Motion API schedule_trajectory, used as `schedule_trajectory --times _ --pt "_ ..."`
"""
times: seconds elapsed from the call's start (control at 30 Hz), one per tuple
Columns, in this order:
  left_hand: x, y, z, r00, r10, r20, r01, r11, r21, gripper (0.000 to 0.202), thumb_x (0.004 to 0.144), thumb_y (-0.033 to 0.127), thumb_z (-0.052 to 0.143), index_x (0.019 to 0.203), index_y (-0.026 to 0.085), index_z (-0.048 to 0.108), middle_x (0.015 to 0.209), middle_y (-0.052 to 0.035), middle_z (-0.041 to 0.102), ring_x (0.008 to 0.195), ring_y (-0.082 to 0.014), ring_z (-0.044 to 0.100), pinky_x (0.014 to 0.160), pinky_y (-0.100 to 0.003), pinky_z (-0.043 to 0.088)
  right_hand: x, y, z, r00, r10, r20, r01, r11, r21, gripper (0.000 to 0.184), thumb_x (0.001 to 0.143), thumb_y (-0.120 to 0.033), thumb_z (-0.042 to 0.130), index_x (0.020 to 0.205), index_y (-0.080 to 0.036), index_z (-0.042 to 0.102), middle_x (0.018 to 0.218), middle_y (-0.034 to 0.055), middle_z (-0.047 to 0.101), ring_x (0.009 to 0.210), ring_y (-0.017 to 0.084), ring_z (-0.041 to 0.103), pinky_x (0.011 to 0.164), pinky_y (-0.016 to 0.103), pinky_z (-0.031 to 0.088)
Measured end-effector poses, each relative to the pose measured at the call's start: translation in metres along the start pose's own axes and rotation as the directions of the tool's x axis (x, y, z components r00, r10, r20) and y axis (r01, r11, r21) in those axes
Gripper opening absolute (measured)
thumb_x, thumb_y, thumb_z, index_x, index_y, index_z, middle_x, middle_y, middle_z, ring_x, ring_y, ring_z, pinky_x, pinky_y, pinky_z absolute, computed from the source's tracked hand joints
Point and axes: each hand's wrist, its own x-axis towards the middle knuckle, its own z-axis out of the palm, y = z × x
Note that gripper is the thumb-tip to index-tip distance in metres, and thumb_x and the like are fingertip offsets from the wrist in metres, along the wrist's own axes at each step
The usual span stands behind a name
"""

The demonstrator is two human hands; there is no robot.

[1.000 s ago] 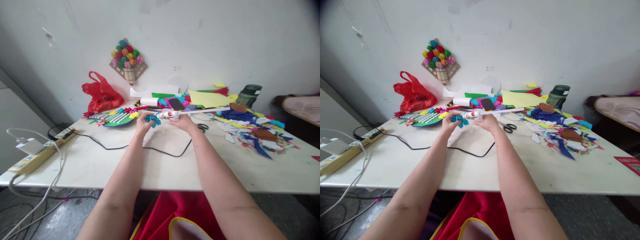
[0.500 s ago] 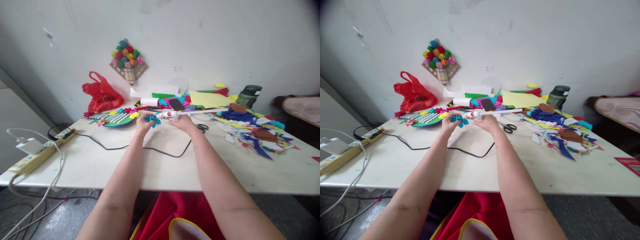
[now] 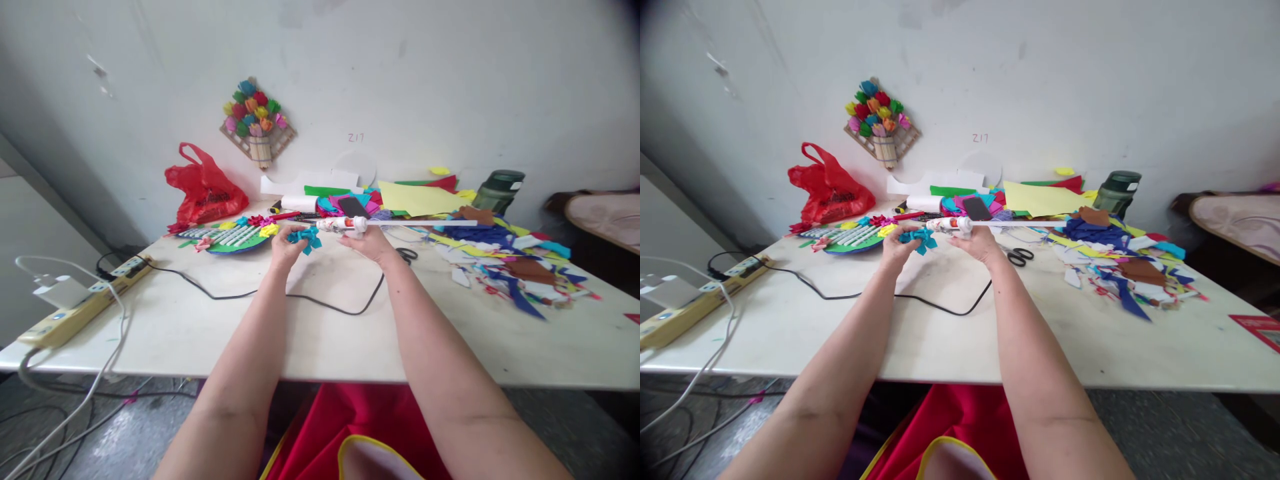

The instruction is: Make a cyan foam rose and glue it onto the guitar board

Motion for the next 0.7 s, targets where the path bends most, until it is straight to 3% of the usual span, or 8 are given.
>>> schedule_trajectory --times 0.13,0.2,0.3,0.4,0.53,0.63,0.7 --pt "0.002 -0.004 -0.001 0.999 -0.017 0.028 0.019 0.997 -0.072 0.029 0.049 0.016 0.066 0.078 0.015 0.066 0.062 0.0008 0.061 0.054 -0.012 0.056 0.052 -0.023 0.047 -0.002 -0.003 0.0 0.998 0.062 0.018 -0.065 0.94 0.334 0.026 0.061 -0.039 0.07 0.07 -0.016 0.06 0.055 -0.0019 0.057 0.046 0.01 0.048 0.044 0.024 0.039" --pt "0.003 -0.005 -0.002 0.998 -0.042 0.043 0.047 0.991 -0.124 0.031 0.049 0.016 0.067 0.079 0.014 0.066 0.063 0.0002 0.062 0.055 -0.0121 0.057 0.054 -0.024 0.048 -0.002 -0.005 -0.001 0.998 0.069 0.008 -0.064 0.886 0.459 0.028 0.061 -0.04 0.07 0.063 -0.016 0.057 0.049 -0.0032 0.052 0.04 0.008 0.042 0.039 0.023 0.033" --pt "0.004 -0.007 -0.004 0.995 -0.082 0.058 0.091 0.978 -0.189 0.033 0.048 0.018 0.068 0.081 0.014 0.065 0.064 -0.0001 0.063 0.056 -0.0129 0.059 0.054 -0.024 0.048 -0.001 -0.004 -0.002 0.994 0.103 -0.041 -0.064 0.837 0.543 0.032 0.062 -0.043 0.07 0.057 -0.016 0.054 0.049 -0.002 0.053 0.038 0.007 0.041 0.038 0.023 0.033" --pt "0.004 -0.006 -0.005 0.994 -0.1 0.048 0.108 0.972 -0.211 0.035 0.048 0.02 0.069 0.081 0.014 0.065 0.063 0.0004 0.062 0.056 -0.0128 0.059 0.053 -0.024 0.047 0.002 0.005 0.0 0.977 0.173 -0.122 -0.083 0.845 0.528 0.035 0.062 -0.047 0.068 0.055 -0.016 0.052 0.049 -0.0017 0.053 0.038 0.007 0.04 0.038 0.023 0.033" --pt "0.004 -0.005 -0.007 0.994 -0.111 0.024 0.113 0.97 -0.213 0.036 0.048 0.022 0.07 0.083 0.015 0.065 0.064 0.0009 0.062 0.055 -0.0118 0.057 0.051 -0.022 0.045 0.006 0.02 0.004 0.923 0.297 -0.243 -0.204 0.915 0.347 0.031 0.064 -0.046 0.063 0.066 -0.016 0.057 0.051 -0.0011 0.055 0.04 0.01 0.045 0.041 0.024 0.037" --pt "0.003 -0.003 -0.007 0.993 -0.12 0.012 0.12 0.969 -0.214 0.038 0.047 0.022 0.07 0.084 0.015 0.065 0.065 0.0009 0.062 0.056 -0.0116 0.057 0.051 -0.023 0.045 0.003 0.027 0.004 0.915 0.282 -0.289 -0.31 0.949 -0.053 0.032 0.067 -0.045 0.061 0.084 -0.018 0.064 0.071 0.0047 0.066 0.063 0.018 0.061 0.056 0.028 0.046" --pt "0.004 -0.002 -0.008 0.994 -0.113 0.01 0.112 0.969 -0.221 0.038 0.047 0.022 0.071 0.084 0.015 0.065 0.066 0.0003 0.062 0.057 -0.012 0.057 0.053 -0.023 0.045 -0.001 0.027 0.006 0.947 0.249 -0.202 -0.308 0.883 -0.355 0.034 0.07 -0.044 0.058 0.096 -0.022 0.065 0.087 0.0065 0.069 0.08 0.023 0.064 0.068 0.032 0.048"
